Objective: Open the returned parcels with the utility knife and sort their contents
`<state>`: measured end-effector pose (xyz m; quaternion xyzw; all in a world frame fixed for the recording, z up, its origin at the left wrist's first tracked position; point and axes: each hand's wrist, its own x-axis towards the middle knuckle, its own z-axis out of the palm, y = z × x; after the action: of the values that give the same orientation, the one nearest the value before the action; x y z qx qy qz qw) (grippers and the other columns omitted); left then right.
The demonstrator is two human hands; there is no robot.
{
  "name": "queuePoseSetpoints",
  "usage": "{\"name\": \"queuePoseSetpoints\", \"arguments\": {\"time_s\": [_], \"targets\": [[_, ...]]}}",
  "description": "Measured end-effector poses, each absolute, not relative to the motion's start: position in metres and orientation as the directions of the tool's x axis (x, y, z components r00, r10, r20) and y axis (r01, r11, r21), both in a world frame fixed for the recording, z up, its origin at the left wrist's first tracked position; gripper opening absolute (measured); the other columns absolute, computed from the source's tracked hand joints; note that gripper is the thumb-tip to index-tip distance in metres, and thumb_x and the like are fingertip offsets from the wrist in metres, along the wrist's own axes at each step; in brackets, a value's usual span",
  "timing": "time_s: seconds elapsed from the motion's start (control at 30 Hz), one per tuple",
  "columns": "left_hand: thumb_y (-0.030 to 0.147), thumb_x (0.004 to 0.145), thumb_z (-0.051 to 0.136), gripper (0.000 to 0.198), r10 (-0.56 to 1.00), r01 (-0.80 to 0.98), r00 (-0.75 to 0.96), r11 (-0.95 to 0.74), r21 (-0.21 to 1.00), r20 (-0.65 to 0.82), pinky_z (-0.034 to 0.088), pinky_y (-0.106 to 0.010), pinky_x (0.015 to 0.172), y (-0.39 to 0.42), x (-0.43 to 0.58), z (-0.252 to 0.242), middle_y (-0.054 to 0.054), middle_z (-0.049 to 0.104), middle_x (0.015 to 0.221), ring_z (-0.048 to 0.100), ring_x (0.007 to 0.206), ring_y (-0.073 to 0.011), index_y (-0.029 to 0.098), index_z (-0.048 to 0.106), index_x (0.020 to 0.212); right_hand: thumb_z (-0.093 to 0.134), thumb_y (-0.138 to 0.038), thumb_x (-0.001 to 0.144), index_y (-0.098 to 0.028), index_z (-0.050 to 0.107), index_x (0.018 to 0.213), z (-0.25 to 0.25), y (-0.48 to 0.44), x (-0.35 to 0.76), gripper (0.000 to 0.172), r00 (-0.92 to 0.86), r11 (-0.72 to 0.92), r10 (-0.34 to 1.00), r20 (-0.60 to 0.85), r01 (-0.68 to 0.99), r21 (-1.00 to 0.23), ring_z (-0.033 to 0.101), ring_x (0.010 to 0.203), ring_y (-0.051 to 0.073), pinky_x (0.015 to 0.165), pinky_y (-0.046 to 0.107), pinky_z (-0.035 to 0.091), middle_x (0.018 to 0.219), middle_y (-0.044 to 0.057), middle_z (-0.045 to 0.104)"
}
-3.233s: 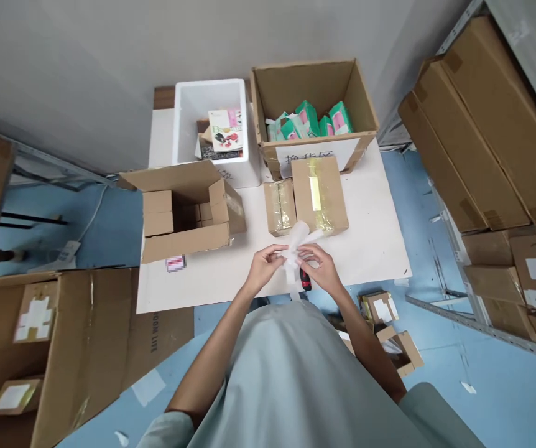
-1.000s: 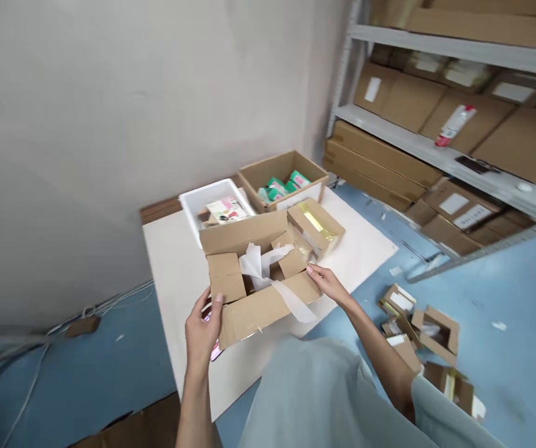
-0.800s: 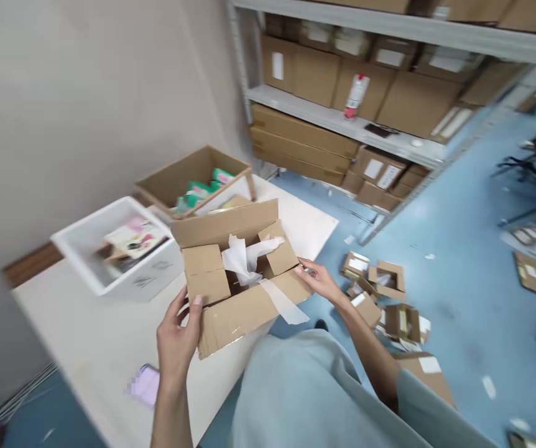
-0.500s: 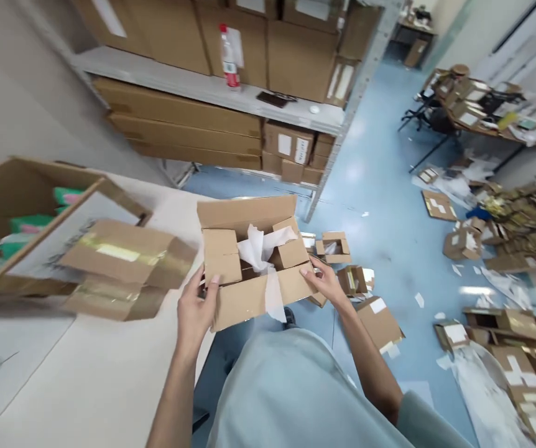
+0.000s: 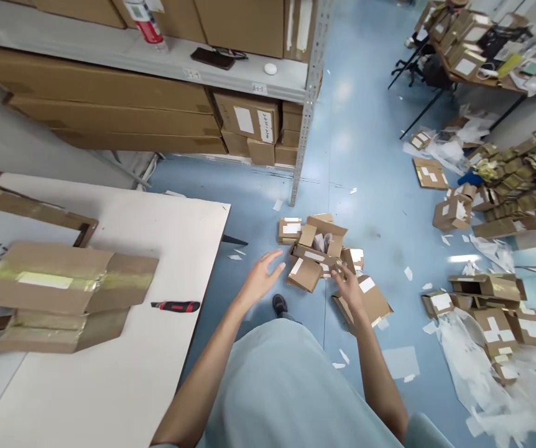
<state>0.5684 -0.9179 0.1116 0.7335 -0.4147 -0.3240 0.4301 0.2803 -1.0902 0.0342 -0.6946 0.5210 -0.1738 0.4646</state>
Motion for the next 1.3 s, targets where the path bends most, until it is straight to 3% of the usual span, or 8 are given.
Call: {"name": "queuePoseSetpoints", "arguments": {"time_s": [0.2, 0.4, 0.53, 0.67, 0.8, 0.97, 1.1, 1.3], "targets": [[0.054, 0.102, 0.061, 0.051, -0.75, -0.225, 0.62, -0.451, 0.864, -0.231, 0.051, -0.049, 0.127, -0.828, 0.585, 0.086, -0.013, 0.072, 0.155, 0.067, 0.146, -0.0328, 0.023, 0.075, 0.141, 0.07, -0.061, 0.09, -0.021, 0.083, 0.124, 0.004, -1.061, 0.373, 0.053, 0.679, -0.106, -0.625, -0.385, -0.562, -0.82, 0.074, 0.135, 0.039, 0.116, 0.059, 0.057, 0.141, 0.017, 0.08], [0.065, 0.097, 0.062, 0.06, -0.421, 0.038, 0.866, -0.483, 0.875, -0.27, 0.053, -0.054, 0.124, -0.713, 0.599, 0.076, -0.014, 0.073, 0.152, 0.068, 0.145, -0.0348, 0.023, 0.076, 0.137, 0.073, -0.054, 0.091, -0.023, 0.083, 0.121, 0.007, -1.0, 0.508, 0.044, 0.909, -0.281, -0.237, -0.342, -0.401, -0.872, 0.077, 0.13, 0.035, 0.115, 0.054, 0.059, 0.136, 0.015, 0.082], [0.068, 0.096, 0.063, 0.061, -0.233, 0.137, 0.94, -0.413, 0.9, -0.25, 0.055, -0.056, 0.123, -0.638, 0.599, 0.079, -0.014, 0.076, 0.148, 0.07, 0.141, -0.0346, 0.023, 0.077, 0.134, 0.079, -0.055, 0.09, -0.026, 0.084, 0.119, 0.021, -0.922, 0.592, 0.041, 0.951, -0.29, -0.011, -0.31, -0.3, -0.909, 0.078, 0.129, 0.036, 0.116, 0.057, 0.059, 0.133, 0.014, 0.083], [0.071, 0.095, 0.065, 0.063, -0.098, 0.219, 0.958, -0.361, 0.906, -0.27, 0.055, -0.056, 0.122, -0.567, 0.588, 0.081, -0.015, 0.074, 0.15, 0.07, 0.141, -0.0347, 0.024, 0.077, 0.135, 0.087, -0.053, 0.085, -0.026, 0.085, 0.114, 0.035, -0.828, 0.651, 0.04, 0.929, -0.202, 0.13, -0.345, -0.316, -0.927, 0.078, 0.127, 0.035, 0.119, 0.057, 0.057, 0.13, 0.013, 0.084], [0.072, 0.093, 0.066, 0.065, 0.015, 0.285, 0.955, -0.325, 0.902, -0.296, 0.056, -0.055, 0.122, -0.502, 0.571, 0.079, -0.016, 0.075, 0.149, 0.069, 0.142, -0.0351, 0.023, 0.077, 0.134, 0.091, -0.047, 0.083, -0.023, 0.083, 0.109, 0.036, -0.739, 0.692, 0.036, 0.85, -0.068, 0.166, -0.5, -0.496, -0.865, 0.074, 0.131, 0.031, 0.122, 0.051, 0.054, 0.129, 0.01, 0.083], [0.076, 0.091, 0.066, 0.069, 0.16, 0.342, 0.938, -0.281, 0.897, -0.308, 0.056, -0.054, 0.121, -0.442, 0.55, 0.073, -0.016, 0.074, 0.149, 0.069, 0.142, -0.0357, 0.023, 0.076, 0.133, 0.079, -0.056, 0.096, -0.019, 0.076, 0.121, 0.022, -0.659, 0.74, 0.045, 0.759, -0.059, 0.122, -0.639, -0.638, -0.768, 0.074, 0.125, 0.027, 0.111, 0.041, 0.062, 0.13, 0.015, 0.078], [0.076, 0.092, 0.067, 0.07, 0.22, 0.363, 0.924, -0.25, 0.897, -0.313, 0.056, -0.053, 0.122, -0.414, 0.542, 0.074, -0.017, 0.073, 0.151, 0.068, 0.144, -0.0355, 0.022, 0.075, 0.135, 0.071, -0.064, 0.101, -0.017, 0.068, 0.137, 0.01, -0.625, 0.769, 0.059, 0.67, -0.047, 0.041, -0.741, -0.74, -0.671, 0.075, 0.116, 0.026, 0.098, 0.038, 0.067, 0.127, 0.019, 0.076], [0.078, 0.09, 0.068, 0.072, 0.272, 0.386, 0.907, -0.236, 0.892, -0.321, 0.057, -0.053, 0.12, -0.402, 0.551, 0.074, -0.018, 0.074, 0.15, 0.068, 0.143, -0.0366, 0.021, 0.076, 0.134, 0.058, -0.057, 0.109, -0.022, 0.063, 0.144, -0.004, -0.612, 0.776, 0.05, 0.632, -0.048, 0.007, -0.775, -0.774, -0.632, 0.073, 0.118, 0.021, 0.099, 0.035, 0.065, 0.143, 0.016, 0.069]]}}
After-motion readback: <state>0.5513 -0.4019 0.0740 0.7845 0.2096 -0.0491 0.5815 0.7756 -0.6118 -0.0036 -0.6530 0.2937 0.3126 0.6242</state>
